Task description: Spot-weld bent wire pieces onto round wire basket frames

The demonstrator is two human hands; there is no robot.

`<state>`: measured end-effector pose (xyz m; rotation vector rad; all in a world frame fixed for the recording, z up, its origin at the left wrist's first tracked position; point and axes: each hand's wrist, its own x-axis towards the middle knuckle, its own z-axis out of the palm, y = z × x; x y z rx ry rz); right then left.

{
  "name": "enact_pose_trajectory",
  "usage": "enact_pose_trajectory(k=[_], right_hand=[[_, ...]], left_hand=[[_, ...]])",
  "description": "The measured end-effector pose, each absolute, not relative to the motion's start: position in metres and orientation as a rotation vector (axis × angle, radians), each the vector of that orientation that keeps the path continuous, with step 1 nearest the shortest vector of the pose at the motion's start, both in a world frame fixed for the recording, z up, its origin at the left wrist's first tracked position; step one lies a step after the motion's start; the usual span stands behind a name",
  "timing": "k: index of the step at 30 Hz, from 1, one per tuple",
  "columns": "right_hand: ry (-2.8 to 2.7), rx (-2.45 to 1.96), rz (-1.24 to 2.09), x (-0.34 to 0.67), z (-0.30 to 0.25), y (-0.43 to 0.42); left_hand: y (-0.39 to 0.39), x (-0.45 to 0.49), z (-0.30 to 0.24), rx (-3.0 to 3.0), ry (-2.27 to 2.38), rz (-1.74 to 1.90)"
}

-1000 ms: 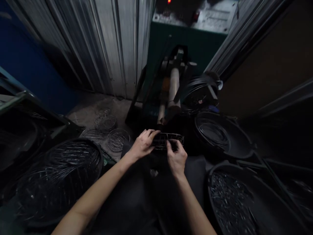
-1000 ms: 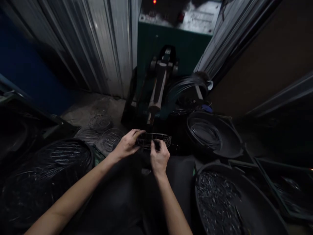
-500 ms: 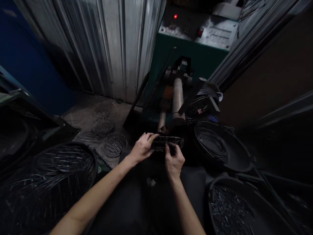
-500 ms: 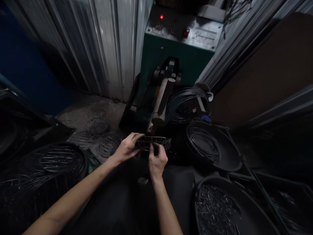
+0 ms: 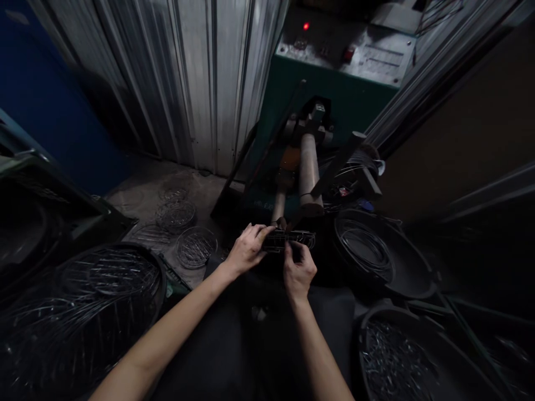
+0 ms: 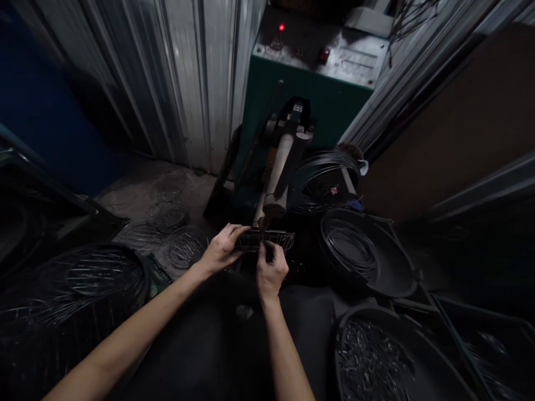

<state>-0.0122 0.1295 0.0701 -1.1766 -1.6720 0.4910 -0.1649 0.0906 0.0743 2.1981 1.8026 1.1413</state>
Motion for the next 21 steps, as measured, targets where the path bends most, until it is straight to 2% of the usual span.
enact_pose_trajectory(k=[13, 18, 21], right_hand=[[-1.716, -1.146, 0.424, -0.008, 0.082, 0.12], [-1.641, -1.408, 0.368, 0.094, 0.106, 0.079], [-1.676, -1.729, 0.188, 0.191, 0.088, 0.067]], left_hand=[[0.095, -0.167, 0.076, 2.253, 1.944, 1.036], [0.072, -0.168, 0.094, 2.271, 1.774, 0.988], [0.055, -0.159, 0.103, 2.226, 1.622, 0.837]])
